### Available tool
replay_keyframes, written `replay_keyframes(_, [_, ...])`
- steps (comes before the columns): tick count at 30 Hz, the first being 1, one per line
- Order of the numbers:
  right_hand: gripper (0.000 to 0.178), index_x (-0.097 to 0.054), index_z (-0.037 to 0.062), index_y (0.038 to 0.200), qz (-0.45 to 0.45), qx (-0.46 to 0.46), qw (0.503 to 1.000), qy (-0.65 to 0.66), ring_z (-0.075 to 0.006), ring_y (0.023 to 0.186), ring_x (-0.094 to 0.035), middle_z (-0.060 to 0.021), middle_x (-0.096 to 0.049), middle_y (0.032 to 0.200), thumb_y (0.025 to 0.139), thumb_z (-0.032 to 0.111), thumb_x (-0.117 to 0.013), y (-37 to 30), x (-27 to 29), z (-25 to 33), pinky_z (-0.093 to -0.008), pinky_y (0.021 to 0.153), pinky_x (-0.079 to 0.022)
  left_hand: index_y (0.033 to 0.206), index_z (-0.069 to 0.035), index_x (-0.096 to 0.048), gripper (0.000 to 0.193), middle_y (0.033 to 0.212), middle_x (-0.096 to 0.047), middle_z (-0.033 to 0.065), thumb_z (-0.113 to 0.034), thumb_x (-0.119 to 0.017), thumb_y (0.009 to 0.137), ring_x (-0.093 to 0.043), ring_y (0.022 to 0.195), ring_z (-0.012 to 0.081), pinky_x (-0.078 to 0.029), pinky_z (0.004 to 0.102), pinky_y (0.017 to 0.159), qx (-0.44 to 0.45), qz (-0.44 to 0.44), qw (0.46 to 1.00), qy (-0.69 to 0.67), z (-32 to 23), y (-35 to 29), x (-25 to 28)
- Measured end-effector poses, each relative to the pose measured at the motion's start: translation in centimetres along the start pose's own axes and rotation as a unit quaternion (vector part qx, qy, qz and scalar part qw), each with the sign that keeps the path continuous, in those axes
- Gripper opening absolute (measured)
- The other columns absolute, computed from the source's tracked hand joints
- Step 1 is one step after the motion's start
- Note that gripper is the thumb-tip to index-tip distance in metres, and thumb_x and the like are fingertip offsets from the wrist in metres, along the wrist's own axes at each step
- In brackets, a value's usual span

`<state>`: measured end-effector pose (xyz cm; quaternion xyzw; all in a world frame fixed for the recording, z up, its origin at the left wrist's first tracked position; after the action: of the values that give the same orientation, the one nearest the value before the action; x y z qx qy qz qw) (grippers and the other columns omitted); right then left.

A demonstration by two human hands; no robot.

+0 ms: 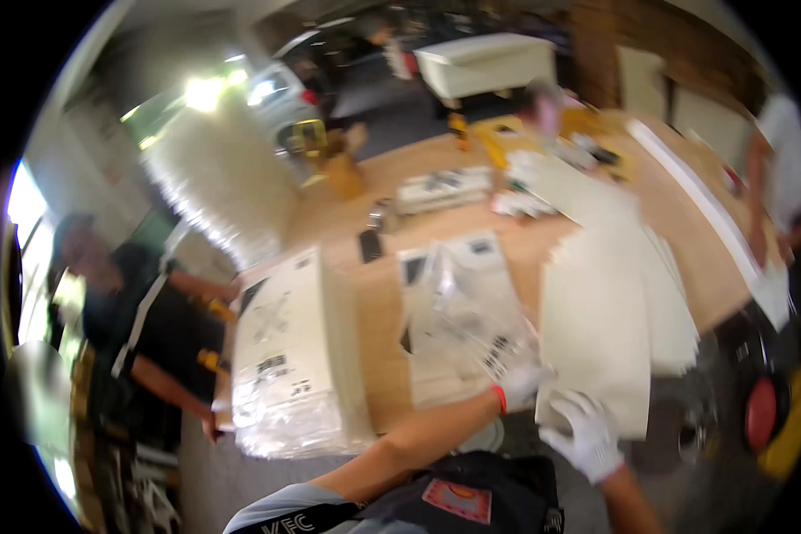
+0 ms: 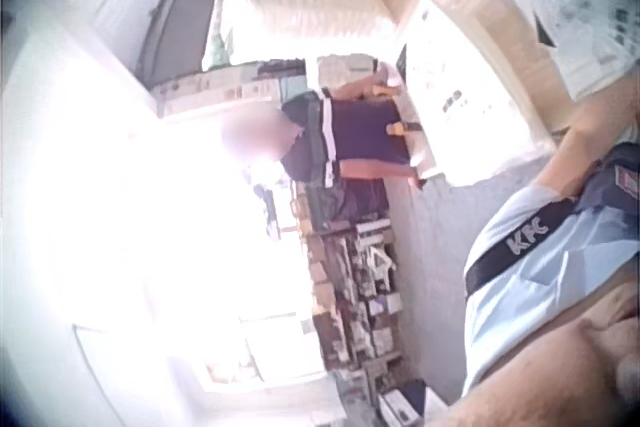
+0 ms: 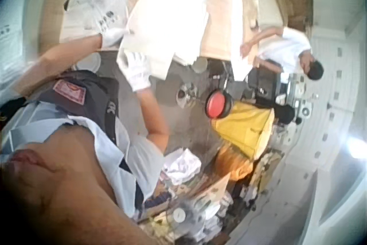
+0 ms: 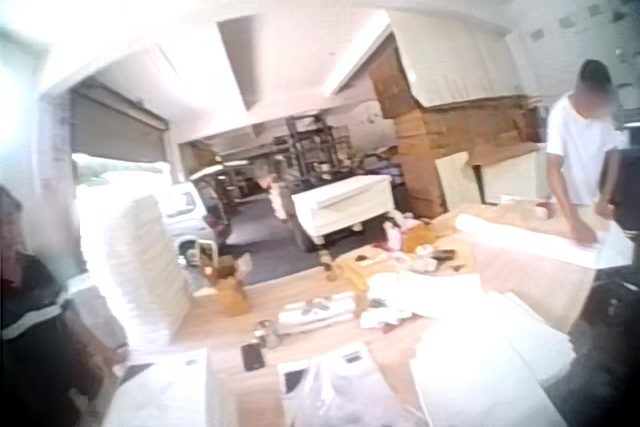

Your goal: The person packs stacks of white paper into clear plastic bags on a wooden table. They repeatedly pick up a stack of paper, place it into a bag, and seal the bag before moving it to a pile of finished packages. The process is repetitive and involves handling multiple stacks of paper throughout the clip.

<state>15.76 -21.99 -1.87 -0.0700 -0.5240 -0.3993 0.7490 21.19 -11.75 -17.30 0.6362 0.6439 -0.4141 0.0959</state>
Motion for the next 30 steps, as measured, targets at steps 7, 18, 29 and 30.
replay_keyframes(7, [0.04,-0.047,-0.0034,0.125,-0.09,-0.287,0.665,0.683,-0.0207,0.11,-0.052,-0.0118,-0.055,0.12,0.094,0.022,-0.048,-3.8,-6.7,-11.6,-0.0328,0.095,-0.042,0.123,-0.001,-0.048,0.05,0.08,-0.066,0.0186,-0.025,-0.052,0.079,-0.064,0.072,0.0324,-0.05,0.0421,0.061,-0.173,-0.088,0.714,0.673,-5.5,-1.8,5.1])
replay_keyframes(18, [0.019,-0.066,0.0044,0.099,-0.11,-0.166,0.968,0.151,-0.0354,0.081,-0.06,-0.0164,-0.065,0.096,0.088,0.017,-0.057,0.0,-3.1,-7.2,-0.0378,0.075,-0.051,0.145,-0.012,-0.024,0.072,0.137,-0.042,0.0215,-0.028,-0.059,0.084,-0.055,0.112,0.0298,-0.047,0.0354,0.088,-0.278,-0.043,0.826,0.488,-8.7,-6.6,0.9])
replay_keyframes(29, [0.02,-0.064,0.003,0.089,0.171,0.147,0.954,-0.197,-0.0326,0.078,-0.06,-0.0142,-0.062,0.083,0.086,0.021,-0.055,6.3,-4.1,1.5,-0.0432,0.067,-0.05,0.133,-0.015,-0.045,0.057,0.114,-0.056,0.0221,-0.027,-0.061,0.08,-0.058,0.099,0.0339,-0.041,0.0474,0.091,-0.386,-0.094,0.556,0.73,-15.7,-21.5,-3.9])
replay_keyframes(30, [0.018,-0.063,0.0022,0.089,0.196,0.127,0.954,-0.189,-0.0328,0.078,-0.06,-0.0143,-0.062,0.083,0.085,0.018,-0.055,6.4,-5.0,0.5,-0.0428,0.069,-0.049,0.131,-0.012,-0.047,0.055,0.11,-0.059,0.0192,-0.025,-0.061,0.079,-0.059,0.096,0.0331,-0.043,0.0444,0.088,-0.311,-0.04,0.648,0.694,-14.0,-21.0,-3.6])
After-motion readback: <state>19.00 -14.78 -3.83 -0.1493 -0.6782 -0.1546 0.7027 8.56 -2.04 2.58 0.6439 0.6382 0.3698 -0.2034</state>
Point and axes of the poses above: each hand's wrist, its own y-axis towards the middle knuckle, its own x-axis out of the back of the hand, z = x × y, the point moved 9 cm from there along y, towards the middle knuckle
